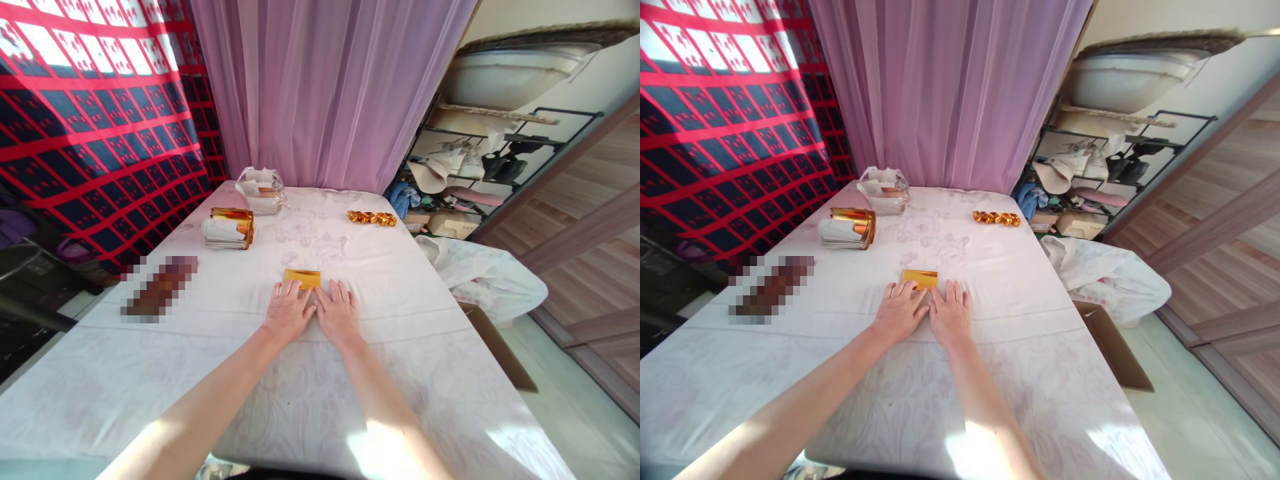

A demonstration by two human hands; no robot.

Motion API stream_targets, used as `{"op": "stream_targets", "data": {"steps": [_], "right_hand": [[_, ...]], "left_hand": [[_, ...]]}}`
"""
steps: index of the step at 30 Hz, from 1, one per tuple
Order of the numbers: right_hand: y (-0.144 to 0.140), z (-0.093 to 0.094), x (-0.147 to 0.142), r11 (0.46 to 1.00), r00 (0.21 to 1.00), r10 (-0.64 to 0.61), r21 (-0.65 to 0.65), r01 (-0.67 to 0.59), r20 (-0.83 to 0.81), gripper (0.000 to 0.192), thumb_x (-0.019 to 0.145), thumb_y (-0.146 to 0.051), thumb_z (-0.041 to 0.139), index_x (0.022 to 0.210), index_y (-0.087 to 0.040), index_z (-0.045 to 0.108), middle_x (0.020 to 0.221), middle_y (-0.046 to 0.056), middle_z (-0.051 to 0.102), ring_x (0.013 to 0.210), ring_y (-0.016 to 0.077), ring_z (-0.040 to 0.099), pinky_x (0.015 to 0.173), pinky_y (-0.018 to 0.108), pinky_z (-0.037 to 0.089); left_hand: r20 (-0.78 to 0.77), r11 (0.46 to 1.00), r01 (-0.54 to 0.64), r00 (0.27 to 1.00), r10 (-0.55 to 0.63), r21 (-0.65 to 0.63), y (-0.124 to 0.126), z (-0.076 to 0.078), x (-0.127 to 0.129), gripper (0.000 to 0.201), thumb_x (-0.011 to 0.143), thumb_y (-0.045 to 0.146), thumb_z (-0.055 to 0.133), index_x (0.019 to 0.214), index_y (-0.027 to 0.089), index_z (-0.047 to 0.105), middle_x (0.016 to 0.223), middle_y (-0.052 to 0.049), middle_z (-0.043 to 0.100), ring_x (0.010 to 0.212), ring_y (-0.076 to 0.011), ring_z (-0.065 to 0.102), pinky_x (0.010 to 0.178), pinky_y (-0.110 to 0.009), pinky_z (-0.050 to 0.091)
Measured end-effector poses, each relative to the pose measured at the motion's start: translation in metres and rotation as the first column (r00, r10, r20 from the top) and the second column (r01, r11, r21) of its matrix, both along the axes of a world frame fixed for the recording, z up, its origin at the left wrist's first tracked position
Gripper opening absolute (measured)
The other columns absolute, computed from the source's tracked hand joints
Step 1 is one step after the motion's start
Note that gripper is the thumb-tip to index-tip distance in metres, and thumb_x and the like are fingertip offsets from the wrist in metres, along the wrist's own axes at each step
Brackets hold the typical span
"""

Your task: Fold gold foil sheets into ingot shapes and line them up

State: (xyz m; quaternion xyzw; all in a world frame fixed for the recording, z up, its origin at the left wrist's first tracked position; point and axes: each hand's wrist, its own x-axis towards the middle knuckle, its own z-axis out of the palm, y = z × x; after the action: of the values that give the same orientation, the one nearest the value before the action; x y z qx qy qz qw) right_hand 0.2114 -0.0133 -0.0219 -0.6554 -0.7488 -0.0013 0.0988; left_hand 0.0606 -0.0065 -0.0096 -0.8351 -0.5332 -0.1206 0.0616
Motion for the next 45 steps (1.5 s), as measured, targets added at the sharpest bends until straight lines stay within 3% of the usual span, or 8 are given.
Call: {"op": "stream_targets", "data": {"steps": [16, 22, 30, 34, 38, 42, 45], "right_hand": [[-0.001, -0.003, 0.001, 0.998, 1.0, -0.013, 0.058, 0.014, -0.018, 0.04, 0.099, -0.035, 0.049, 0.138, -0.032, 0.058, 0.151, 0.013, 0.046, 0.142, 0.0325, 0.036, 0.111, 0.052, 0.031], [-0.001, -0.008, 0.004, 0.996, 1.0, 0.009, 0.093, -0.007, -0.025, 0.038, 0.098, -0.034, 0.051, 0.135, -0.031, 0.061, 0.149, 0.013, 0.048, 0.141, 0.0335, 0.037, 0.11, 0.052, 0.034], [-0.003, -0.007, 0.003, 0.994, 0.999, 0.002, 0.107, 0.003, -0.045, 0.038, 0.096, -0.033, 0.054, 0.133, -0.03, 0.063, 0.147, 0.012, 0.051, 0.14, 0.0316, 0.039, 0.11, 0.051, 0.034], [0.002, -0.006, 0.007, 0.994, 0.997, 0.044, 0.106, -0.038, -0.057, 0.039, 0.094, -0.033, 0.057, 0.132, -0.03, 0.063, 0.147, 0.012, 0.05, 0.14, 0.0325, 0.039, 0.111, 0.053, 0.034], [0.012, -0.003, 0.012, 0.985, 0.99, 0.095, 0.15, -0.08, -0.099, 0.036, 0.094, -0.031, 0.055, 0.128, -0.026, 0.065, 0.147, 0.013, 0.05, 0.139, 0.0332, 0.04, 0.109, 0.053, 0.038], [0.015, 0.001, 0.003, 0.957, 0.964, 0.183, 0.26, -0.129, -0.194, 0.042, 0.097, -0.018, 0.041, 0.136, -0.016, 0.057, 0.133, 0.014, 0.062, 0.122, 0.0239, 0.055, 0.102, 0.042, 0.046], [0.013, 0.0, -0.009, 0.942, 0.94, 0.271, 0.258, -0.214, -0.21, 0.046, 0.093, -0.01, 0.041, 0.135, -0.015, 0.058, 0.125, 0.012, 0.066, 0.114, 0.0224, 0.058, 0.097, 0.038, 0.047]], "left_hand": [[-0.049, 0.997, -0.073, 0.996, 0.072, -0.002, 0.001, 0.003, -0.062, 0.039, 0.095, 0.036, 0.053, 0.13, 0.021, 0.063, 0.129, -0.014, 0.061, 0.119, -0.0301, 0.053, 0.102, -0.051, 0.036], [-0.087, 0.999, 0.015, 0.996, -0.012, 0.029, 0.004, 0.009, -0.061, 0.036, 0.091, 0.031, 0.061, 0.124, 0.018, 0.065, 0.124, -0.012, 0.064, 0.117, -0.029, 0.055, 0.103, -0.049, 0.038], [-0.178, 0.986, 0.167, 0.971, -0.163, 0.011, 0.013, 0.022, -0.053, 0.029, 0.091, 0.029, 0.059, 0.113, 0.011, 0.067, 0.116, -0.014, 0.068, 0.106, -0.0294, 0.06, 0.097, -0.048, 0.042], [-0.073, 0.964, 0.264, 0.963, -0.26, 0.044, 0.012, 0.011, -0.05, 0.036, 0.095, 0.033, 0.053, 0.124, 0.014, 0.063, 0.126, -0.012, 0.066, 0.116, -0.0277, 0.057, 0.1, -0.045, 0.04], [0.017, 0.962, 0.269, 0.963, -0.27, 0.043, 0.011, -0.004, -0.049, 0.041, 0.097, 0.038, 0.048, 0.126, 0.013, 0.062, 0.128, -0.012, 0.065, 0.118, -0.0271, 0.056, 0.103, -0.044, 0.04], [0.073, 0.963, 0.267, 0.961, -0.269, 0.03, 0.012, -0.009, -0.05, 0.043, 0.098, 0.038, 0.044, 0.127, 0.012, 0.062, 0.128, -0.012, 0.065, 0.119, -0.0266, 0.055, 0.103, -0.043, 0.04], [0.106, 0.966, 0.258, 0.96, -0.259, 0.015, 0.012, -0.009, -0.05, 0.044, 0.097, 0.037, 0.044, 0.13, 0.013, 0.06, 0.128, -0.013, 0.064, 0.119, -0.0265, 0.055, 0.103, -0.043, 0.042]]}}
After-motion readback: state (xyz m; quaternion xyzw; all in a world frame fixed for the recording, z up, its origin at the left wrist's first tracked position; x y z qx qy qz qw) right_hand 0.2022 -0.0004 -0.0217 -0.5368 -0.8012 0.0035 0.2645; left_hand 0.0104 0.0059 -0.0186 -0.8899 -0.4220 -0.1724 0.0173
